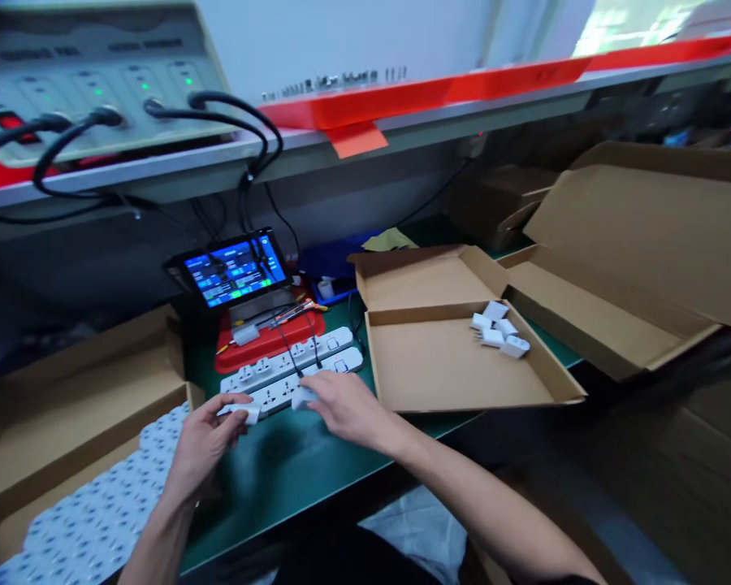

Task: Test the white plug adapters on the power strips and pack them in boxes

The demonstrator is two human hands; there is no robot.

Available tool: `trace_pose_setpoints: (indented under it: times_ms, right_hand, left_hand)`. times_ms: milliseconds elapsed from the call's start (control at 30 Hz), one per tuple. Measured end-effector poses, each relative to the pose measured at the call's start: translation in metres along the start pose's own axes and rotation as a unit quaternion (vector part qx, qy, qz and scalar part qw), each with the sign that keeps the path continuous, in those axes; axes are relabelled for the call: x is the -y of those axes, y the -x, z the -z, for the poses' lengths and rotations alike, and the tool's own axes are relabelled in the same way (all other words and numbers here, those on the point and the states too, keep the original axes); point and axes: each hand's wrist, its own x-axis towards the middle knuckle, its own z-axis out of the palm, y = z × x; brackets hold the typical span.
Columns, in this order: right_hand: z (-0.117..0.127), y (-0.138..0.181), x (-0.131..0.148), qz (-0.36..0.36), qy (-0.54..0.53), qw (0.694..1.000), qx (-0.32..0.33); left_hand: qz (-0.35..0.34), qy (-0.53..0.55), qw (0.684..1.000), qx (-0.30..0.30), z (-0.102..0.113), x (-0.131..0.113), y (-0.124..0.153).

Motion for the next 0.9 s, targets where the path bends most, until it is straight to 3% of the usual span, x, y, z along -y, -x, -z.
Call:
trace_pose_setpoints:
  times_ms: [167,333,500,733,900]
  right_hand:
    - [-0.048,-0.059,0.021,0.013,0.186,0.975,0.122]
    - [-0.077,-0.091,0.03,0.029,0.259,0.948,0.181]
    - [-0.092,-0.102,0.032,0.048,0.284,0.936,0.203]
    - [-0.096,-0.103,0.031,0.052,0.273,0.938,0.206]
    - [-0.054,-0.083,0.021,0.049,0.224,0.965,0.125]
  left_hand:
    - [-0.014,-0.102,0.995,-0.02,0.039,0.023,-0.001]
    - [-0.097,-0.239,0.964,-0.068,0.046,0.037,-0.013]
    - [-0.147,-0.373,0.914,-0.054,0.048,0.038,-0.024]
    - [-0.139,-0.414,0.9,-0.014,0.041,0.035,-0.03]
    - [-0.141,-0.447,0.883,0.012,0.036,0.034,-0.03]
